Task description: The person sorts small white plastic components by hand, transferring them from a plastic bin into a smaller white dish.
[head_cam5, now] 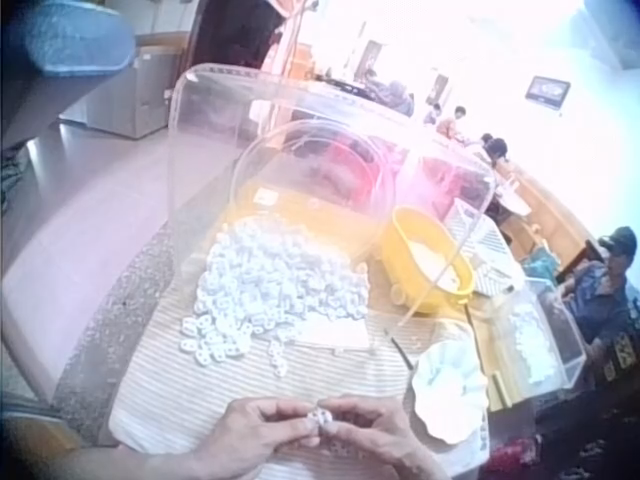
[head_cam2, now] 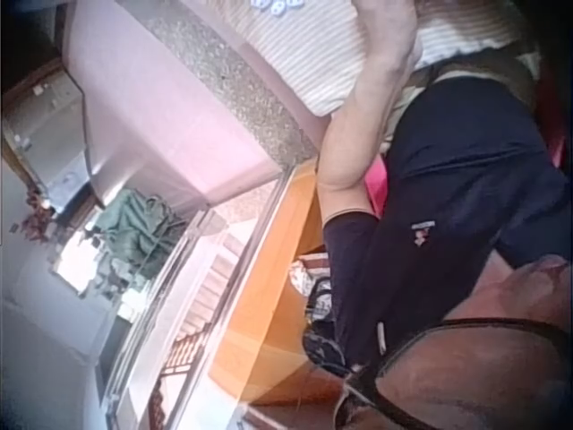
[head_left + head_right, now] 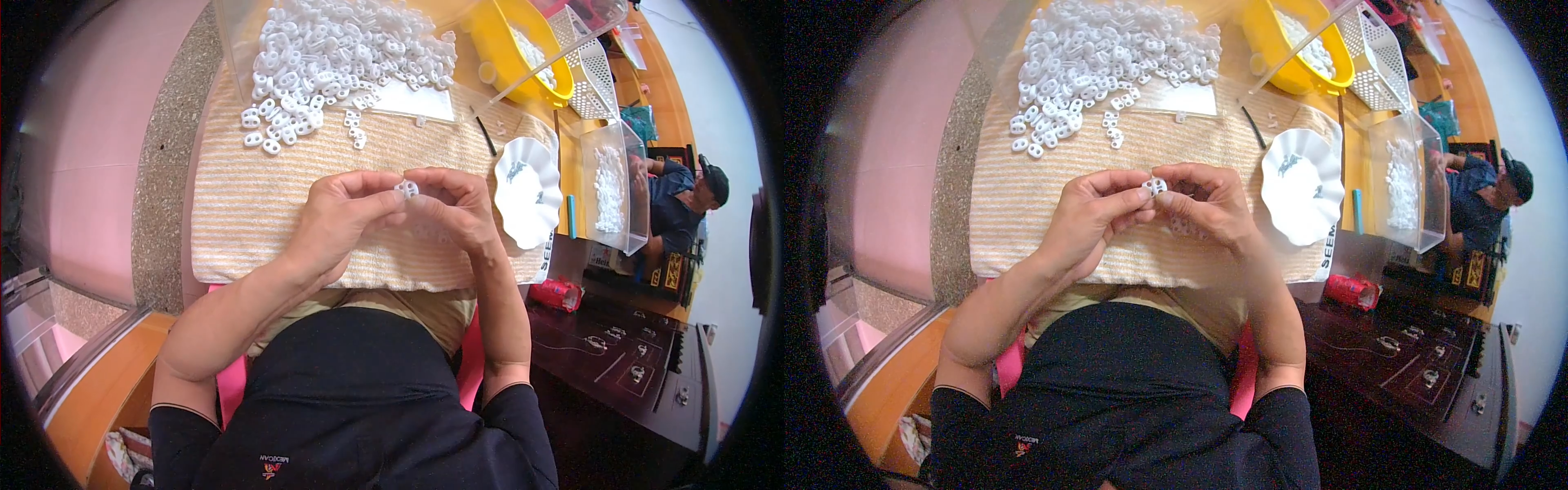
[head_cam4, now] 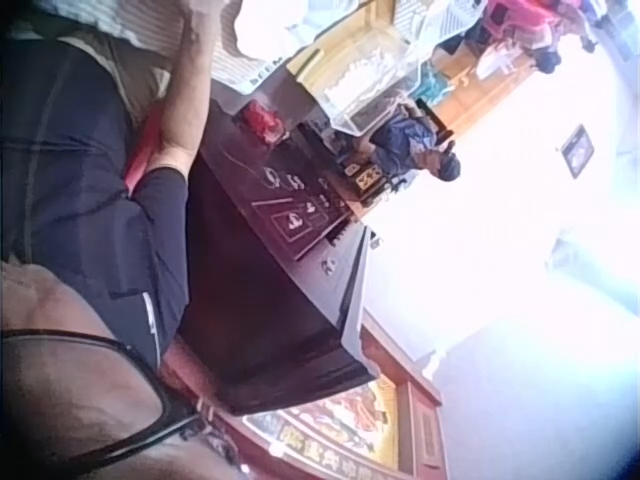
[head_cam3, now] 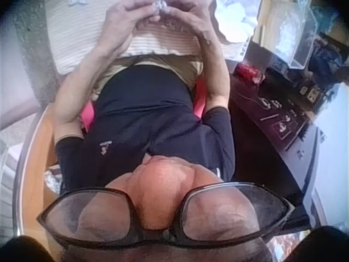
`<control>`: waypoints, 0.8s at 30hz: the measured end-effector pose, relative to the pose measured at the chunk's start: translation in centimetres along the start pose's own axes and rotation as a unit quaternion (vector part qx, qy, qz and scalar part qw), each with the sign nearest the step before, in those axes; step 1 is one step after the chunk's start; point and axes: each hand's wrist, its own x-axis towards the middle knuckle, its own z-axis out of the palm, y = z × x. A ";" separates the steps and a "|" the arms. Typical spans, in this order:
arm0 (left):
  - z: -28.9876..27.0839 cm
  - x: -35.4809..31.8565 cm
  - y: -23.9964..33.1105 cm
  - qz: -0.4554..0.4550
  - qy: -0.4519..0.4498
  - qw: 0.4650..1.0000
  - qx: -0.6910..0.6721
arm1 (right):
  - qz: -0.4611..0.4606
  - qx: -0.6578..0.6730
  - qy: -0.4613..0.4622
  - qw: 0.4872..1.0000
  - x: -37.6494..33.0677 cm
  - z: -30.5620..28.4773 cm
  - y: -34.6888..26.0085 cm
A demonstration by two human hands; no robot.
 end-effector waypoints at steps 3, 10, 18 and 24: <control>0.1 -0.1 0.1 -0.004 0.005 1.000 -0.001 | 0.005 -0.003 0.005 1.000 0.0 -0.1 0.1; 0.1 -0.1 0.0 -0.019 0.006 1.000 -0.017 | 0.023 -0.014 0.010 1.000 -0.1 -0.2 -0.2; 0.0 0.0 -0.1 -0.033 0.000 0.999 -0.033 | -0.006 -0.017 0.001 1.000 -0.2 -0.3 -0.5; 0.2 -0.1 0.2 -0.048 0.001 0.999 -0.023 | -0.018 0.026 -0.026 0.999 -0.2 -0.4 -0.6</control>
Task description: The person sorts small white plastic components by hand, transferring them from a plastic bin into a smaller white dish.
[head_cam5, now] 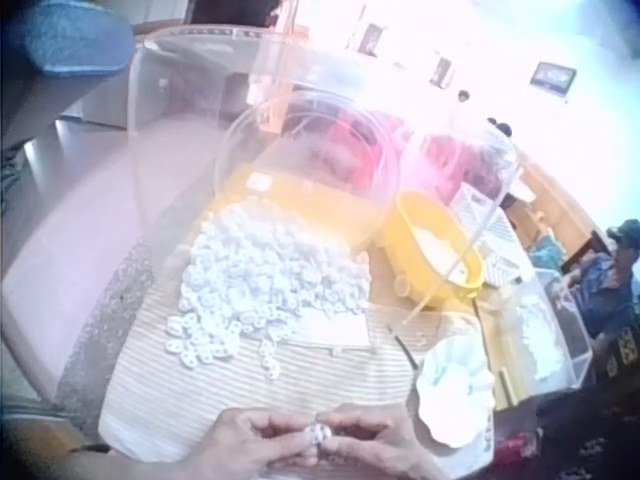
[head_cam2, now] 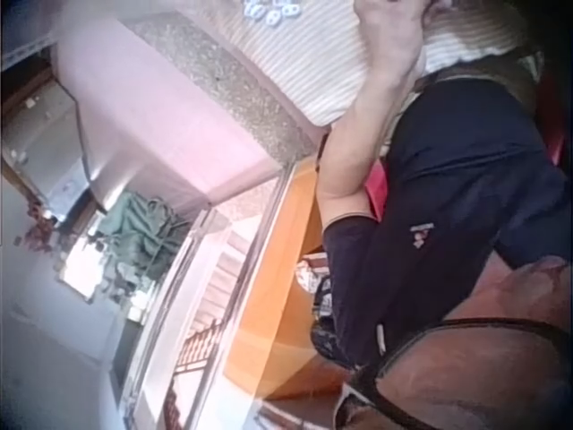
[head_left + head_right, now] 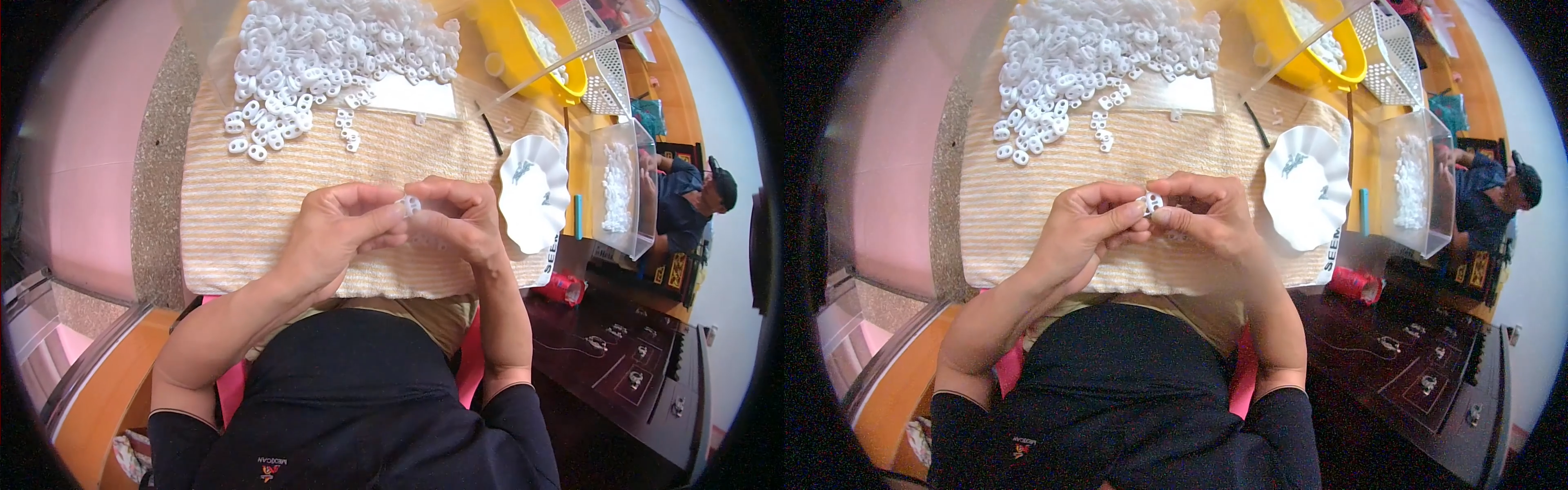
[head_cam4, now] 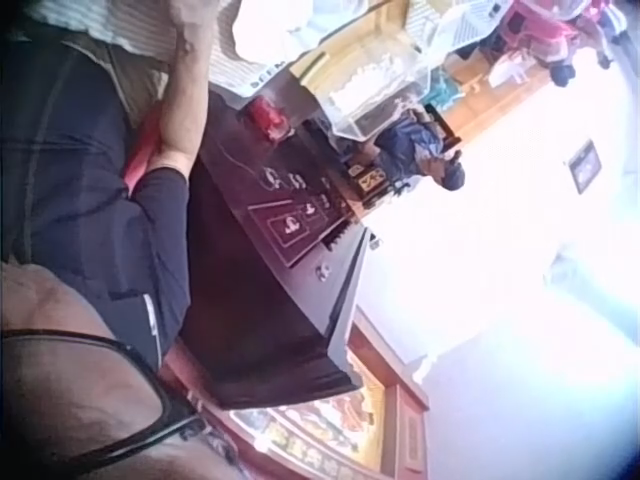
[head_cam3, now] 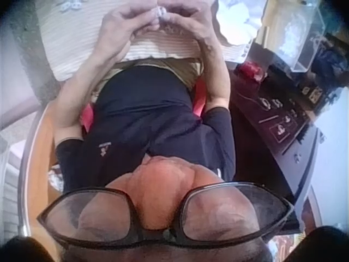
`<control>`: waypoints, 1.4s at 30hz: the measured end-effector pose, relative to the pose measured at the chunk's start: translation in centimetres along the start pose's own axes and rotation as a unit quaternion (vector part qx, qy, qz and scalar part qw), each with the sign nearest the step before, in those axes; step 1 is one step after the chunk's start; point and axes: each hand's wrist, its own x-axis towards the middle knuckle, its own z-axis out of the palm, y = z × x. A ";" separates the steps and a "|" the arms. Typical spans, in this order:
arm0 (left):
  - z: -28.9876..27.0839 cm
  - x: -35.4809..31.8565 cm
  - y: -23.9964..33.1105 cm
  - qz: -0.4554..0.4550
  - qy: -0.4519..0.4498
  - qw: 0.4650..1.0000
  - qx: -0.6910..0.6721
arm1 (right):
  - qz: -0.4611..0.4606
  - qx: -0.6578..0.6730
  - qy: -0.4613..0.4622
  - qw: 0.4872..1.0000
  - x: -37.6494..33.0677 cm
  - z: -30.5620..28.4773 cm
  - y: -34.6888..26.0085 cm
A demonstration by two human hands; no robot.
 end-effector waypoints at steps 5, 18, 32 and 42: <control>0.1 0.0 0.1 -0.013 0.003 1.000 -0.004 | 0.009 0.005 -0.008 1.000 -0.1 -0.2 -0.1; -0.1 0.2 0.2 -0.022 -0.010 1.000 0.008 | 0.055 0.058 0.011 0.997 -0.2 0.3 -0.9; -0.1 0.3 0.4 -0.022 -0.013 0.999 0.035 | 0.054 0.042 0.017 0.998 -0.2 0.7 -1.1; -0.1 0.3 0.2 -0.022 -0.031 0.999 -0.011 | 0.018 0.028 0.030 0.999 -0.4 0.9 -1.2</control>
